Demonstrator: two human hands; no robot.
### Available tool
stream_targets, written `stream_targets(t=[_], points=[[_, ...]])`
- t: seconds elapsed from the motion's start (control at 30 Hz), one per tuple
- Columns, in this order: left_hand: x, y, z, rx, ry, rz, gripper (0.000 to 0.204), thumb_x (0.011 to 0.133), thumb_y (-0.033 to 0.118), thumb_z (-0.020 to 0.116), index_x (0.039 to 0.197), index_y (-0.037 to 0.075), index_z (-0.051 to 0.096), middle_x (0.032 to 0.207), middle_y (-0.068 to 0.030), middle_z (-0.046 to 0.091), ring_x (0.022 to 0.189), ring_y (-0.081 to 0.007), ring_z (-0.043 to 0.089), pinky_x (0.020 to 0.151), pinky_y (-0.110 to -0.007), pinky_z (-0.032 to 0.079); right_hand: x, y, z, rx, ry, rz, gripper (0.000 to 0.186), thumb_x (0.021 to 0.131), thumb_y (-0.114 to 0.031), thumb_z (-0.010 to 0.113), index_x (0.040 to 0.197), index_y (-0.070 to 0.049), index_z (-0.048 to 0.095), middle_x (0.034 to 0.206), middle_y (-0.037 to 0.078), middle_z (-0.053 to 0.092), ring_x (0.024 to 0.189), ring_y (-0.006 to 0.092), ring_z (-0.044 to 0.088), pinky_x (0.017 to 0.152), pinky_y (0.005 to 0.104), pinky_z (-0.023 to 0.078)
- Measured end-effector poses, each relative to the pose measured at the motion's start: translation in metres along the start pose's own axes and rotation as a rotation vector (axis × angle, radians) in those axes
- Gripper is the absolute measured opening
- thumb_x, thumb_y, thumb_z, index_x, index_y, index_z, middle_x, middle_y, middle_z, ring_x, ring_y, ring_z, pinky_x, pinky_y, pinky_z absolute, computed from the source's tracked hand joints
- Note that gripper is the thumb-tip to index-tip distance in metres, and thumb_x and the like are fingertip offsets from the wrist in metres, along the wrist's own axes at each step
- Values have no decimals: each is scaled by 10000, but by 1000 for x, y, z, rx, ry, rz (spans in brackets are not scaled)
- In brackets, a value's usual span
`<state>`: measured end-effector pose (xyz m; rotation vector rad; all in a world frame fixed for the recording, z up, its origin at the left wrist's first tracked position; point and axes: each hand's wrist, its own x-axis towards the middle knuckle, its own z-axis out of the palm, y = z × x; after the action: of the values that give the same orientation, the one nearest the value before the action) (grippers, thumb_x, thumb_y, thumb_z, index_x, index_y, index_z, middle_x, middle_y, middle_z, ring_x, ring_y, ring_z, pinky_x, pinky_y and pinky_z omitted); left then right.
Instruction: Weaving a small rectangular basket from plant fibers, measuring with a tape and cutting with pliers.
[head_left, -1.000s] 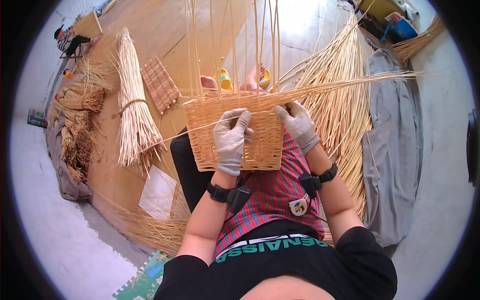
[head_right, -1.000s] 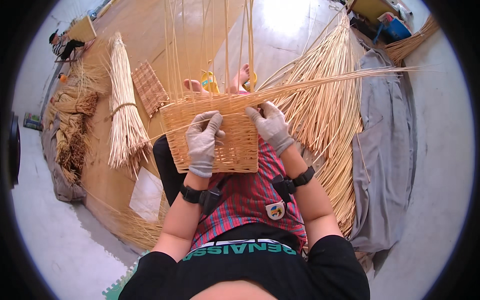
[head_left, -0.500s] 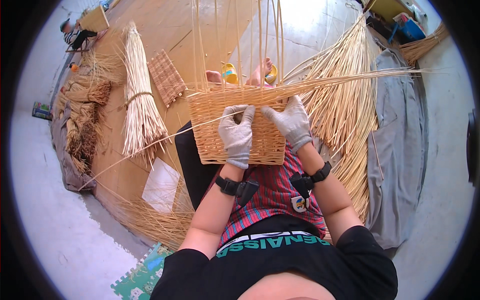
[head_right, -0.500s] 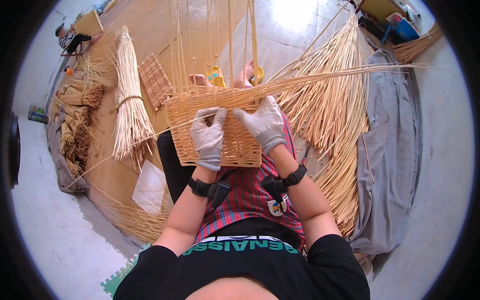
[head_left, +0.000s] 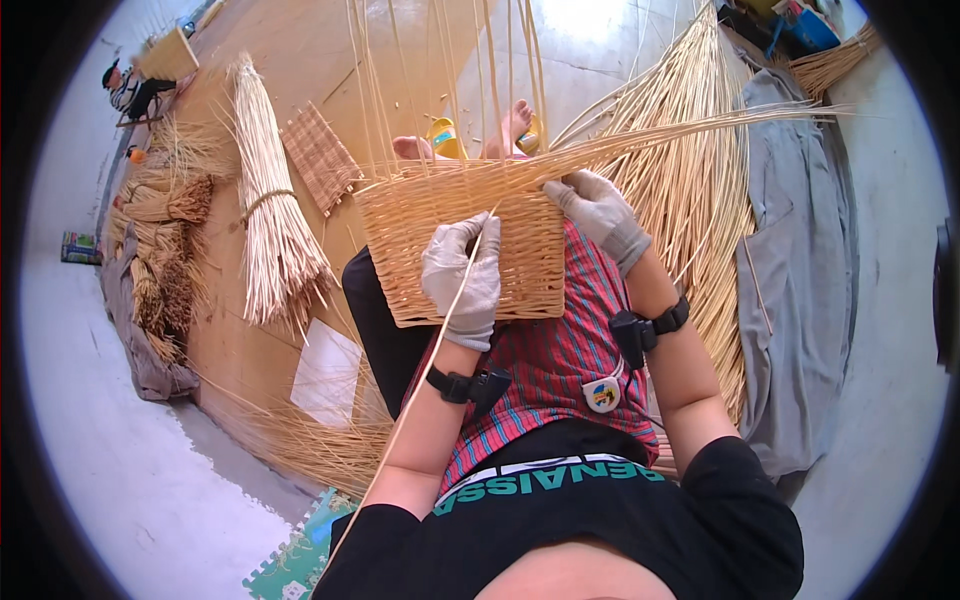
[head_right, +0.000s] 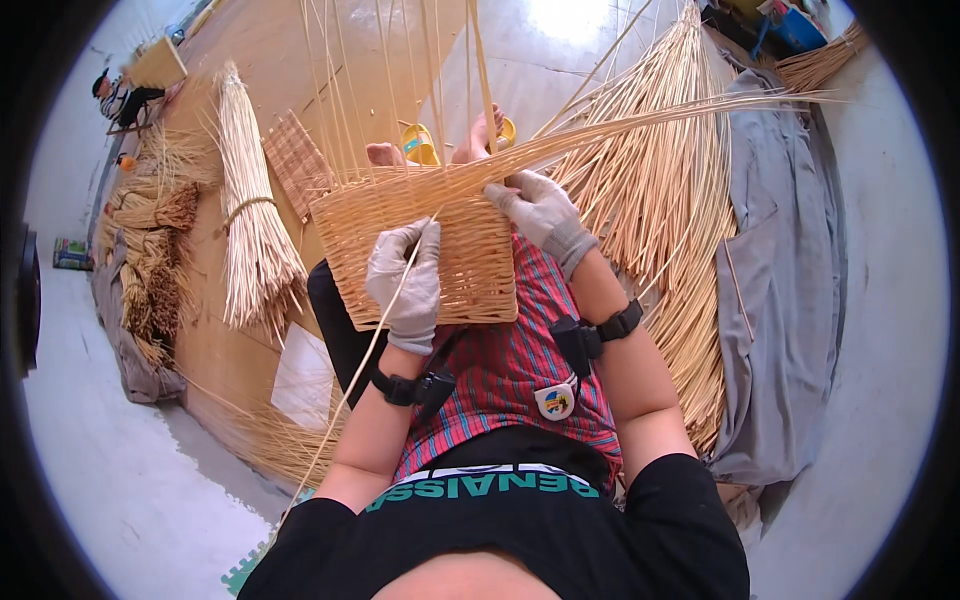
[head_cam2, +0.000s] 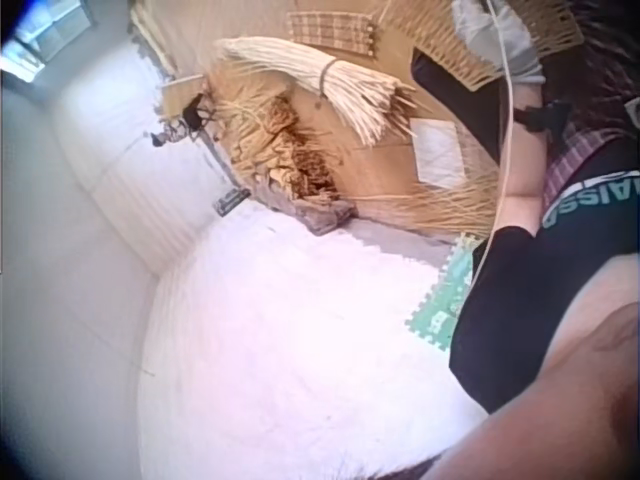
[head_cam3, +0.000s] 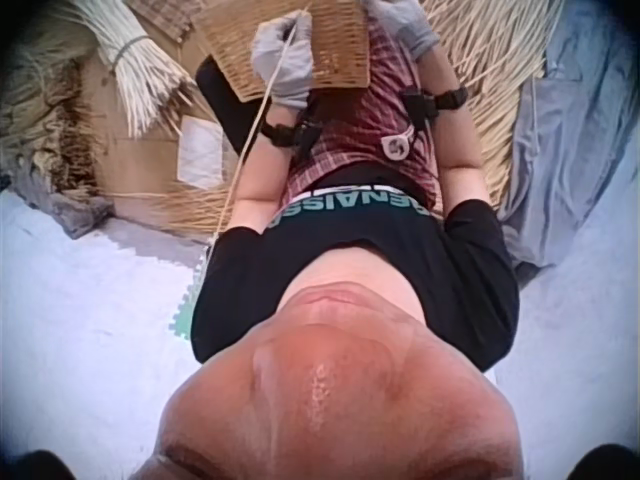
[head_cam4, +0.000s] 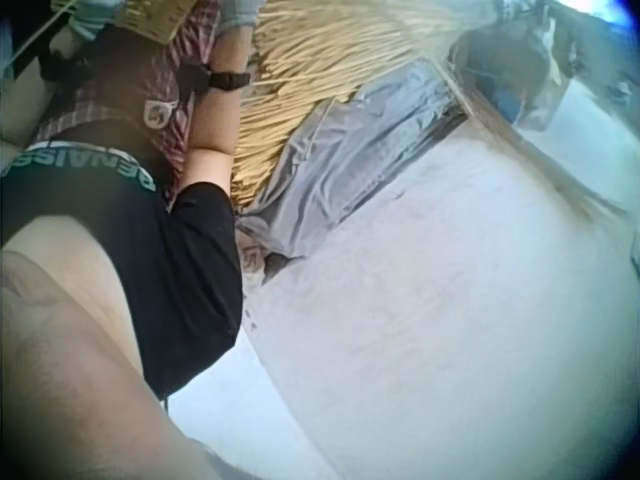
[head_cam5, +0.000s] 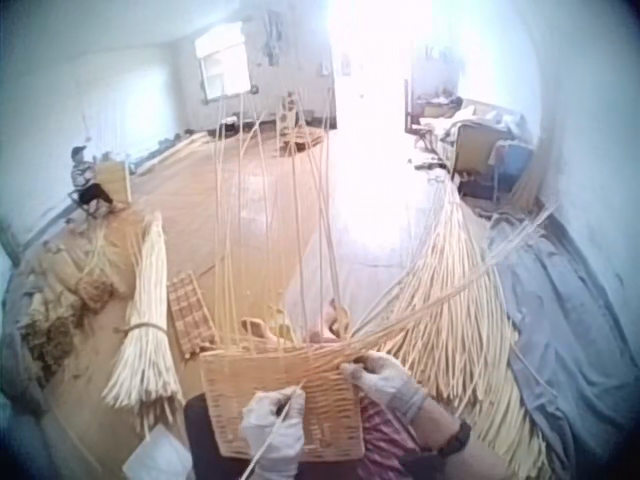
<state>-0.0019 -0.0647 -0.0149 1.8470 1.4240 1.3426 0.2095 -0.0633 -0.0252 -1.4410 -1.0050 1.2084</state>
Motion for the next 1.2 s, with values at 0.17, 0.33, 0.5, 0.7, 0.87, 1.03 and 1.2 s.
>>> stream_targets(t=[0.17, 0.33, 0.5, 0.7, 0.87, 1.03, 1.2], points=[[-5, 13, 15, 35, 9, 12, 147, 943, 178, 821, 955, 37, 780, 882, -135, 746, 795, -317, 735, 742, -426, 564, 3, 0, 4, -204, 48, -99, 370, 1031, -250, 713, 1259, 41, 711, 1090, 129, 778, 967, 180, 696, 881, 345, 555], [-2, 20, 32, 123, -57, 45, 213, 977, 204, 797, 982, -8, 776, 892, -171, 771, 823, -277, 757, 778, -386, 579, 7, 5, 15, -193, 80, -141, 346, 1033, -252, 722, 1232, 32, 726, 1032, 105, 771, 893, 154, 675, 805, 327, 547], [-4, 29, 44, -271, -216, -252, 216, 1011, 203, 763, 1011, -12, 752, 878, -101, 754, 794, -154, 681, 770, -318, 551, 12, 6, 9, -138, 25, -124, 353, 1001, -245, 738, 1223, 29, 727, 1112, 156, 780, 986, 224, 719, 889, 363, 557], [-6, 27, 1, -203, -273, -51, 229, 1047, 78, 584, 1201, -10, 729, 961, -95, 685, 882, -188, 639, 836, -338, 531, 5, 0, 7, -362, 64, -97, 388, 975, -325, 747, 1214, -19, 736, 1093, 241, 754, 1036, 365, 736, 914, 429, 562], [-14, 21, -11, 241, -274, 284, 497, 960, 66, 606, 1454, 48, 654, 1140, -166, 659, 1056, -337, 627, 977, -431, 496, 2, 0, 14, -393, 121, -217, 378, 979, -316, 744, 1203, -12, 734, 1094, 244, 755, 1054, 396, 728, 924, 437, 558], [-17, 15, 5, 373, -313, 333, 583, 949, 134, 623, 1525, 59, 580, 1186, -148, 670, 1049, -350, 650, 954, -462, 515, 6, 6, 10, -360, 94, -184, 404, 971, -317, 760, 1202, 13, 730, 1108, 235, 771, 1048, 357, 749, 918, 421, 564], [-18, 17, 3, 393, -335, 293, 554, 969, 129, 610, 1518, 66, 579, 1155, -150, 673, 974, -352, 694, 833, -469, 568, 10, 5, 2, -267, 9, -164, 447, 938, -343, 792, 1194, 19, 734, 1094, 235, 774, 1033, 351, 755, 903, 415, 571]])
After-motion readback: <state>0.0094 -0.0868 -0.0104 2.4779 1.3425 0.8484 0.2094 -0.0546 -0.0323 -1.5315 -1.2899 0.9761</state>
